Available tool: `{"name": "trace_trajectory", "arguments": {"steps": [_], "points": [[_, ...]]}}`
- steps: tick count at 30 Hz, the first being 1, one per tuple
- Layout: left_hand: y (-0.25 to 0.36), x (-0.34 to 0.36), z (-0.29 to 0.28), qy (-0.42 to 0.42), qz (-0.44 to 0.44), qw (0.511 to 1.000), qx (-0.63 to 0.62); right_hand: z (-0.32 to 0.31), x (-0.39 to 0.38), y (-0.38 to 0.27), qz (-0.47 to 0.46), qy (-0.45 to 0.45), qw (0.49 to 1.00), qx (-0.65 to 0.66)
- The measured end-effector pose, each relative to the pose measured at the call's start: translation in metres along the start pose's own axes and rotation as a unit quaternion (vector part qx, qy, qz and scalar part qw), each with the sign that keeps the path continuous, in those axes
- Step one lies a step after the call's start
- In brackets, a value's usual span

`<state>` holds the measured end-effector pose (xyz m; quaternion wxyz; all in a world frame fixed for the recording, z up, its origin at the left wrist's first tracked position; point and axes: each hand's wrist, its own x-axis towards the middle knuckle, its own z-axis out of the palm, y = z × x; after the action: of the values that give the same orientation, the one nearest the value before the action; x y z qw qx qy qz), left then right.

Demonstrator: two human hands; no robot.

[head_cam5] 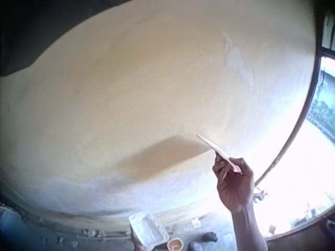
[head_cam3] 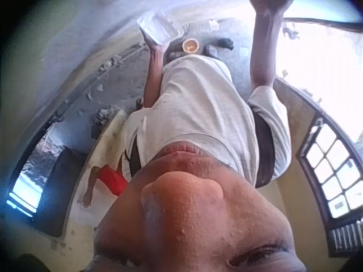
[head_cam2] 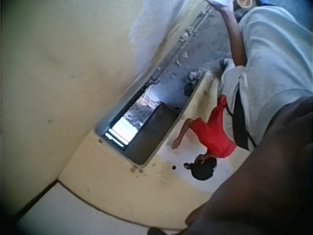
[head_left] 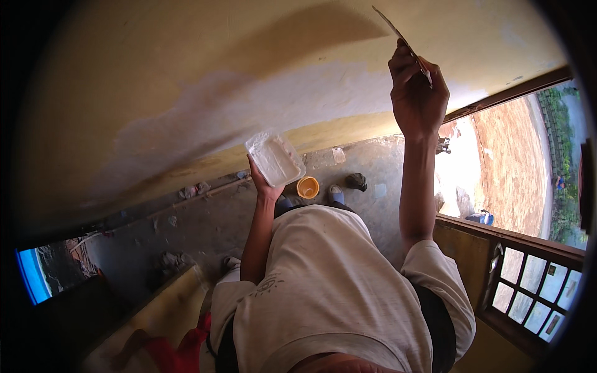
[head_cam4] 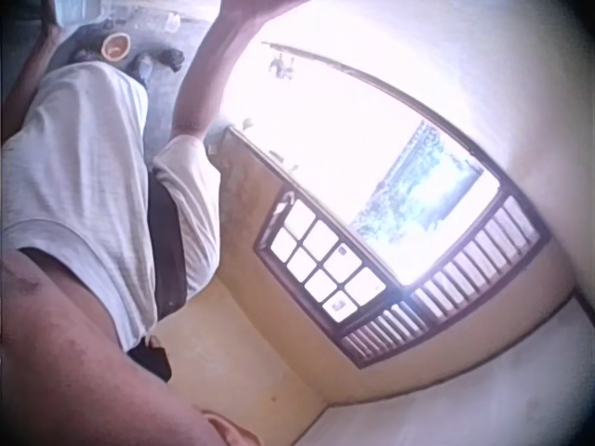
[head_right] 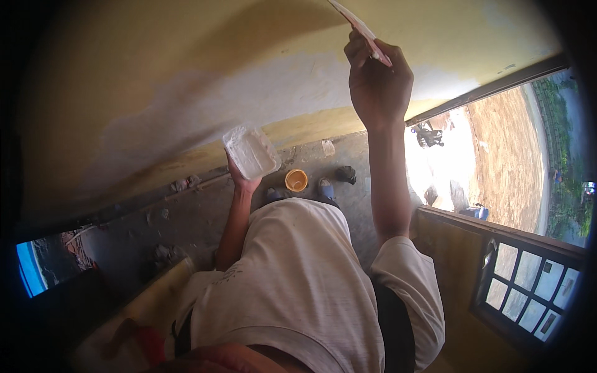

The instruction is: The person applies a white substance from a plastic container to a crack in a yellow wall using a small flat tool. They spread the substance over the crack in multiple strokes, alternating between scooping more from the container and smoothing it over the surface.

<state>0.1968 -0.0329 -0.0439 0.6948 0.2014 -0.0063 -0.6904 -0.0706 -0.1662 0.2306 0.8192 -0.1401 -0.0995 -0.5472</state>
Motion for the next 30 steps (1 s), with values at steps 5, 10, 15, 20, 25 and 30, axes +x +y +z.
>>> {"name": "trace_trajectory", "arguments": {"steps": [5,10,15,20,25,30], "points": [[-0.006,-0.005,0.0,0.009,0.021,1.0,-0.015,-0.087,-0.059,0.04,-0.069,0.269,0.926,-0.256],[-0.003,-0.014,-0.02,0.004,0.035,0.999,-0.022,-0.189,-0.081,0.106,0.13,0.331,0.897,-0.263],[0.009,-0.023,-0.03,-0.012,0.041,0.998,-0.041,-0.2,-0.057,0.138,0.177,0.299,0.897,-0.273],[0.016,-0.03,-0.034,0.035,0.082,0.995,-0.047,-0.113,-0.015,0.132,0.092,0.199,0.897,-0.384],[0.019,-0.025,-0.031,0.015,0.073,0.996,-0.052,-0.014,0.016,0.1,0.062,0.209,0.953,-0.211],[0.022,-0.018,-0.036,-0.014,0.051,0.997,-0.049,0.045,0.01,0.065,-0.024,0.116,0.98,-0.158]]}}
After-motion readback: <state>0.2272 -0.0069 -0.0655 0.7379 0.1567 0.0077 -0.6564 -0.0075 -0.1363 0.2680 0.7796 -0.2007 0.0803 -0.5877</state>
